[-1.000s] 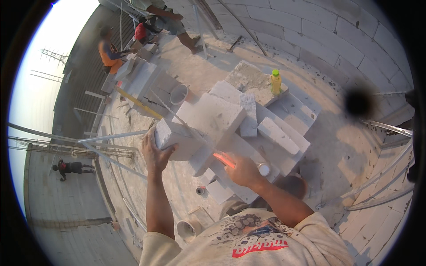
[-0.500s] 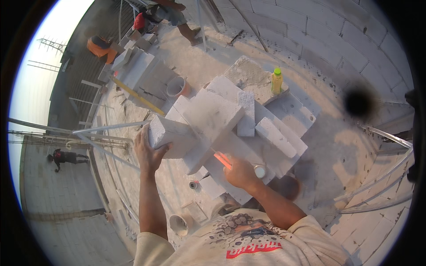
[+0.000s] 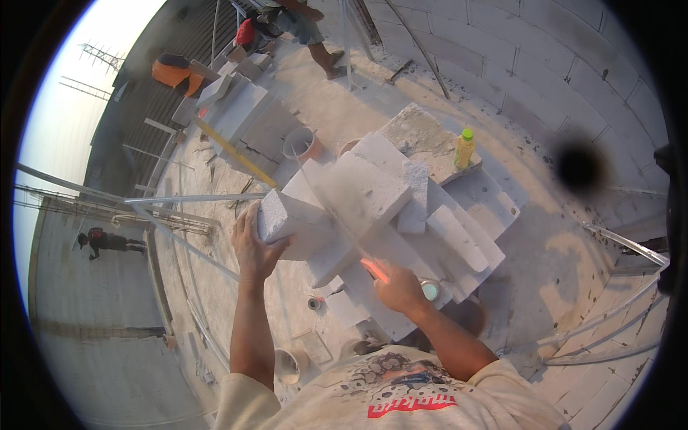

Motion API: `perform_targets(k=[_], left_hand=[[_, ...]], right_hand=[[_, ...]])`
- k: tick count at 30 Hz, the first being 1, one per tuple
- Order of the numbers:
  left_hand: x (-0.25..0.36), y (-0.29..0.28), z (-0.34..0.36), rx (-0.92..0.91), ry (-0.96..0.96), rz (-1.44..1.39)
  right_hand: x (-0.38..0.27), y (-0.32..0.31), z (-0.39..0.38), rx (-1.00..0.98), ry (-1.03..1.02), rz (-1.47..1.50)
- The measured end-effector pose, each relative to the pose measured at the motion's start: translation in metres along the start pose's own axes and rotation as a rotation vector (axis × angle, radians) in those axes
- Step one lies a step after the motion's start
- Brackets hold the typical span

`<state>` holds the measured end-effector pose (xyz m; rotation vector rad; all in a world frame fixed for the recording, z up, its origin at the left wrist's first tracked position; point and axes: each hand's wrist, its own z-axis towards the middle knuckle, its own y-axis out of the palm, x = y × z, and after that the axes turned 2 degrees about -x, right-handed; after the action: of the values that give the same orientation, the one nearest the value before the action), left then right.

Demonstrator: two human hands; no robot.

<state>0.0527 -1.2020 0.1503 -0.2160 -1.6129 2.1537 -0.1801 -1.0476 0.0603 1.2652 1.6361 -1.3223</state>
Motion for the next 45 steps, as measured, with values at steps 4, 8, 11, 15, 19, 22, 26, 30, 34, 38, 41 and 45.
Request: perform_targets(k=[4, 8, 11, 15, 19, 22, 26, 30, 34, 38, 41, 45], left_hand=[[0.002, 0.002, 0.001, -0.016, -0.009, -0.052], [-0.002, 0.004, 0.000, 0.005, 0.012, -0.044], [-0.004, 0.003, -0.002, -0.001, 0.003, -0.053], [0.000, 0.001, -0.001, -0.002, 0.012, -0.034], [0.003, 0.001, 0.002, -0.011, -0.006, -0.046], [0.001, 0.002, 0.002, 0.016, 0.036, -0.047], [-0.004, 0.003, 0.000, -0.002, -0.004, -0.020], [-0.004, 0.003, -0.001, -0.019, 0.005, -0.044], [-0.004, 0.004, 0.001, 0.019, 0.045, -0.018], [-0.006, 0.006, 0.001, 0.010, 0.014, -0.051], [-0.007, 0.006, -0.001, -0.001, -0.007, -0.047], [-0.004, 0.003, -0.002, -0.009, 0.008, -0.030]], right_hand=[[0.003, -0.011, -0.006, 0.067, -0.046, 0.066], [-0.023, -0.028, -0.025, 0.218, -0.350, 0.253], [-0.020, -0.012, -0.019, 0.287, -0.475, 0.361], [0.013, 0.012, 0.003, 0.169, -0.185, -0.037], [0.012, 0.001, -0.005, 0.184, -0.262, 0.055], [-0.013, -0.015, -0.017, 0.227, -0.418, 0.188], [-0.017, -0.009, -0.011, 0.255, -0.418, 0.280], [0.008, 0.005, 0.003, 0.144, -0.155, -0.109], [-0.007, -0.012, -0.011, 0.205, -0.255, -0.023], [-0.042, -0.030, -0.032, 0.327, -0.510, 0.298], [-0.028, -0.015, -0.028, 0.274, -0.514, 0.322], [0.028, 0.021, -0.009, 0.102, -0.067, 0.067]])
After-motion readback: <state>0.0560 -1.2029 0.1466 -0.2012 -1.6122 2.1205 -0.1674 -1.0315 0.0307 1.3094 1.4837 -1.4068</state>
